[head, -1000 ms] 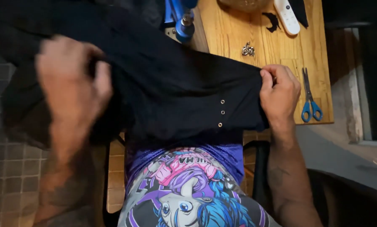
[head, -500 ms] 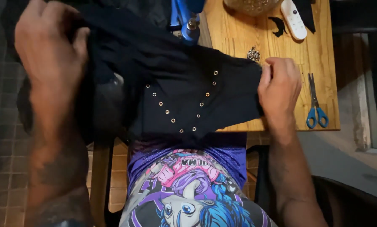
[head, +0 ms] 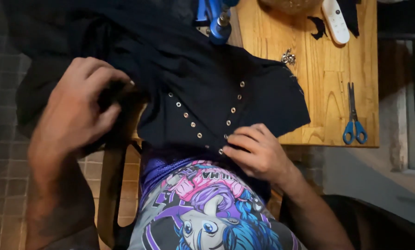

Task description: Attaching metal eyelets to a black garment using a manual hand press on a wooden workbench.

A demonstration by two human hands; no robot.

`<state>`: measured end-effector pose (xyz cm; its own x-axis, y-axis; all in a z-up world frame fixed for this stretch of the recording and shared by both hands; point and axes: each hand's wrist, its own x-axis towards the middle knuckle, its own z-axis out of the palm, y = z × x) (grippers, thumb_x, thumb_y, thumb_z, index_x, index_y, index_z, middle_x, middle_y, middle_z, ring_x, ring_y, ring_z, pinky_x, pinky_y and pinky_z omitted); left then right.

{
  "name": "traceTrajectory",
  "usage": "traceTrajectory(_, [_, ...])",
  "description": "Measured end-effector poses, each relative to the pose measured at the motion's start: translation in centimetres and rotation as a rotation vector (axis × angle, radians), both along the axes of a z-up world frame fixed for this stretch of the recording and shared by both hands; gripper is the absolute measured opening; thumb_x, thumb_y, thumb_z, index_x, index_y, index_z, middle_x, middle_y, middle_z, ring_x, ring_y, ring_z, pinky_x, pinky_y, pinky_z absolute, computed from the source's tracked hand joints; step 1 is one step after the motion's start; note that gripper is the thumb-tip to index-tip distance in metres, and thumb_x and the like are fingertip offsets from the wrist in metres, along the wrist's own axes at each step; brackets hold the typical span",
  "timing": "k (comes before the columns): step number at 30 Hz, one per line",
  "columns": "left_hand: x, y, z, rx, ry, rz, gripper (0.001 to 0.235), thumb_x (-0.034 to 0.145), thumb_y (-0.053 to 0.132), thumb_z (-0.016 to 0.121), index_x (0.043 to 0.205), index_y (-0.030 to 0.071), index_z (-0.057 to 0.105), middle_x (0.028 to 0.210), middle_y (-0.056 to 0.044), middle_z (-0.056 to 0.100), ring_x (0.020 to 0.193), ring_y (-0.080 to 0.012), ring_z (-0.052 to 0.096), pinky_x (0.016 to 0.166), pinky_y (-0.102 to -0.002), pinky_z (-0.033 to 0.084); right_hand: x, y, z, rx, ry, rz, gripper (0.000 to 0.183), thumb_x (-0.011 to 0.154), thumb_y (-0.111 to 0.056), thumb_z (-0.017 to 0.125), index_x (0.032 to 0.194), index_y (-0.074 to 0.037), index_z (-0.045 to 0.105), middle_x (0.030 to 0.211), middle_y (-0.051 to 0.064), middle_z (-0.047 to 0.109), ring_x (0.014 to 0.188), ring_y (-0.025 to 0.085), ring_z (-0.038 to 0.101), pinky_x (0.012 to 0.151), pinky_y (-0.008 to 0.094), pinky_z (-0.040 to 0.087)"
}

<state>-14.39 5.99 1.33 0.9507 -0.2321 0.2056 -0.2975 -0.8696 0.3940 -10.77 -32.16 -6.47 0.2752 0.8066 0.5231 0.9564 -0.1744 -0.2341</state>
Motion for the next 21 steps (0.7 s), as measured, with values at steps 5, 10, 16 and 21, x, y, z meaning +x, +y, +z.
traceTrajectory(5, [-1.4,2.2,-0.1,0.160,0.026,0.053,0.033,0.080,-0.003,0.066,0.110,0.009,0.074,0.132,-0.021,0.062,0.124,-0.0397,0.057,0.085,-0.050,0.054,-0.2,-1.0,1.2,-0.100,0.143,0.091,0.008,0.094,-0.014,0.067,0.097,-0.009,0.073,0.108,0.011,0.069,0.099,0.033,0.062,0.073,0.045,0.043])
traceTrajectory(10, [-2.3,0.1,-1.6,0.460,-0.372,0.238,0.014,0.087,0.012,0.078,0.100,0.014,0.080,0.129,-0.018,0.069,0.121,-0.0370,0.061,0.092,-0.047,0.052,0.2,-0.9,3.5,-0.147,0.295,0.077,0.015,0.087,-0.024,0.079,0.095,-0.012,0.075,0.105,0.006,0.071,0.101,0.030,0.062,0.081,0.044,0.042])
traceTrajectory(16, [-3.3,-5.0,-5.4,0.261,-0.353,0.297,0.043,0.085,0.046,0.086,0.078,0.006,0.072,0.147,-0.024,0.056,0.141,-0.0418,0.043,0.118,-0.059,0.030,2.7,-1.0,1.9,-0.020,0.172,-0.274,0.046,0.090,-0.033,0.078,0.120,0.000,0.066,0.128,0.019,0.063,0.120,0.037,0.061,0.103,0.049,0.045])
traceTrajectory(21, [-4.4,-3.3,-4.5,0.290,-0.151,0.283,0.018,0.078,0.027,0.084,0.081,0.012,0.076,0.164,-0.018,0.050,0.156,-0.0409,0.031,0.125,-0.059,0.021,3.7,-2.2,0.6,-0.264,0.206,-0.441,0.099,0.079,-0.060,0.075,0.147,0.006,0.048,0.157,0.023,0.047,0.150,0.038,0.039,0.121,0.056,0.026])
